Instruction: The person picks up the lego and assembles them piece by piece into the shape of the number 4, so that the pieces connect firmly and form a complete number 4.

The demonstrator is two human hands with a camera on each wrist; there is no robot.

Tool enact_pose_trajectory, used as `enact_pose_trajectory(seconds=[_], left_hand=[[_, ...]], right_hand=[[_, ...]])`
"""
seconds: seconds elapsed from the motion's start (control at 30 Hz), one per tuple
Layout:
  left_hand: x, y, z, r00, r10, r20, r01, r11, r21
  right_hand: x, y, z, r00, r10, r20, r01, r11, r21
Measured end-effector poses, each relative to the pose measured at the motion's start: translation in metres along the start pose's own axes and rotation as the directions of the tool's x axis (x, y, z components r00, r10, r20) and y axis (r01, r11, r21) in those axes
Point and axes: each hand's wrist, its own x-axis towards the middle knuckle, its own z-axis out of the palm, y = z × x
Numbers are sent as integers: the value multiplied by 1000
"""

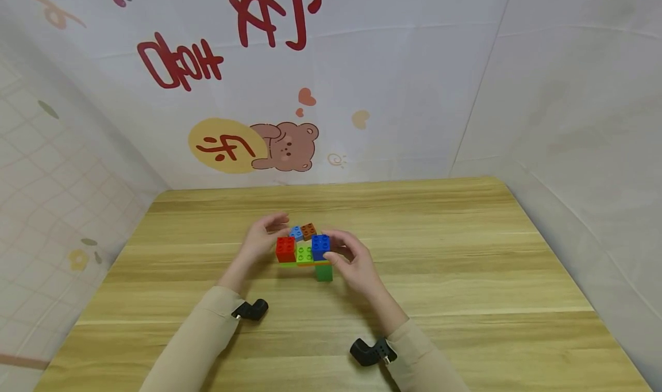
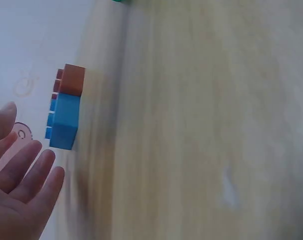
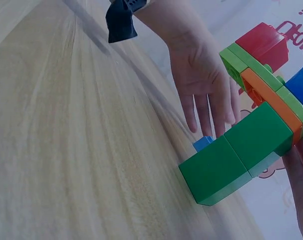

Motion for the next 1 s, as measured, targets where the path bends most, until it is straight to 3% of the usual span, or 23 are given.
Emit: enact_pose_trajectory(seconds=[0.17,0.4,0.7,1.0], left_hand=[[4,-4,7,999,-32,9,32,999,-20],[8,-9,10,998,-31,48,33,999,-40],[10,-7,17,994,-22,109,14,997,77],[8,-9,15,999,-32,18,31,998,63]], right_hand=[[-1,-1,0,1000,15,-3,-15,1000,-6],[-2,-1,-1,1000,25,1,-25,1000,-8],[-2,-2,-2,999,31,5,-31,999,-9],[0,-7,-2,999,33,7,-33,999,-19]])
